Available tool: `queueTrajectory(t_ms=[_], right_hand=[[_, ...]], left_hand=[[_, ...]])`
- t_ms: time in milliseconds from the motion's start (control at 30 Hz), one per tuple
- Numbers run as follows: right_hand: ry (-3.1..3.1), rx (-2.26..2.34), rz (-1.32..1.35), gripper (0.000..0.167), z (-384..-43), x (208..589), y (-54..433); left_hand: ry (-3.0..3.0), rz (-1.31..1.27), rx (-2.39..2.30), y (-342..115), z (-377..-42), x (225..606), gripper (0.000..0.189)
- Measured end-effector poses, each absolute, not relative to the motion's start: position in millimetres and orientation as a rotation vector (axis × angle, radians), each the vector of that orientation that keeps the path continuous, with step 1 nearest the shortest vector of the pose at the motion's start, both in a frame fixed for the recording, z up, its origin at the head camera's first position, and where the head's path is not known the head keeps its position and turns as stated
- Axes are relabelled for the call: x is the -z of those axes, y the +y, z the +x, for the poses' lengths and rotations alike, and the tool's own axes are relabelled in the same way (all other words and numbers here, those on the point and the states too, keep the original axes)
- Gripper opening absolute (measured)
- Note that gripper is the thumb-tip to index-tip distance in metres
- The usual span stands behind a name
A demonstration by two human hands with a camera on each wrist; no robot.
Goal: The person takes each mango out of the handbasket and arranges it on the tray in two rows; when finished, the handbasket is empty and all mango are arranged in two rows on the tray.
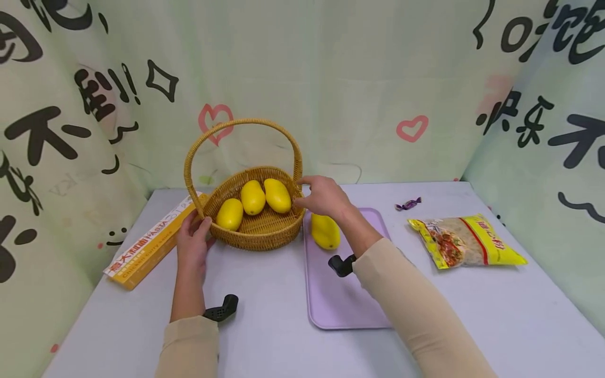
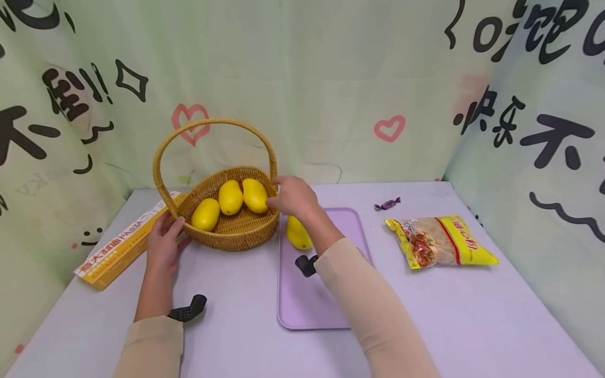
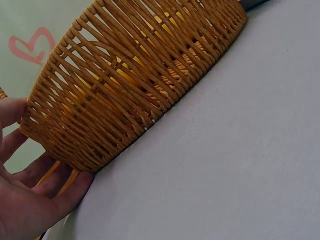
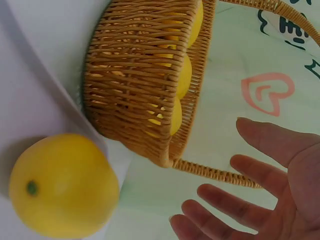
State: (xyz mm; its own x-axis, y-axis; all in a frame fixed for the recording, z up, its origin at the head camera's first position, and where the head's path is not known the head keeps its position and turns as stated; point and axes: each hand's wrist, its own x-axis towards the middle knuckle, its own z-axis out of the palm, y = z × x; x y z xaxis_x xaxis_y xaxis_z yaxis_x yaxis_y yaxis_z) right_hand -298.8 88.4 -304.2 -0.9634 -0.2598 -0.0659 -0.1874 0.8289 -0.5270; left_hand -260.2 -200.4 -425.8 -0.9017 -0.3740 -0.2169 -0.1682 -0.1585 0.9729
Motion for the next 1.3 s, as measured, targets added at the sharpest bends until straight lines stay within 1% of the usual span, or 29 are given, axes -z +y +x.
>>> queueTrajectory(t_ms=[167,600,900,1067,1300], right_hand=[[2.800,0.843,-0.401,0.057,-309,301,77],[2.650,0.874,-0.361,0.060,-338,301,42],[2.528,1.003,-0.197,0.065,-355,313,35],[2.539,0.998,-0.173,0.067,-362,316,29],[2.588,0.862,-0.230,0.069,-368,320,19]], left_hand=[[-1.936,0.636,2.202,-201,-260,426,0.058],[-1.937,0.621,2.194,-204,-261,427,0.058],[-1.944,0.639,2.208,-201,-260,427,0.059],[-1.933,0.624,2.202,-200,-261,429,0.058],[-1.926,0.614,2.195,-202,-261,431,0.058]])
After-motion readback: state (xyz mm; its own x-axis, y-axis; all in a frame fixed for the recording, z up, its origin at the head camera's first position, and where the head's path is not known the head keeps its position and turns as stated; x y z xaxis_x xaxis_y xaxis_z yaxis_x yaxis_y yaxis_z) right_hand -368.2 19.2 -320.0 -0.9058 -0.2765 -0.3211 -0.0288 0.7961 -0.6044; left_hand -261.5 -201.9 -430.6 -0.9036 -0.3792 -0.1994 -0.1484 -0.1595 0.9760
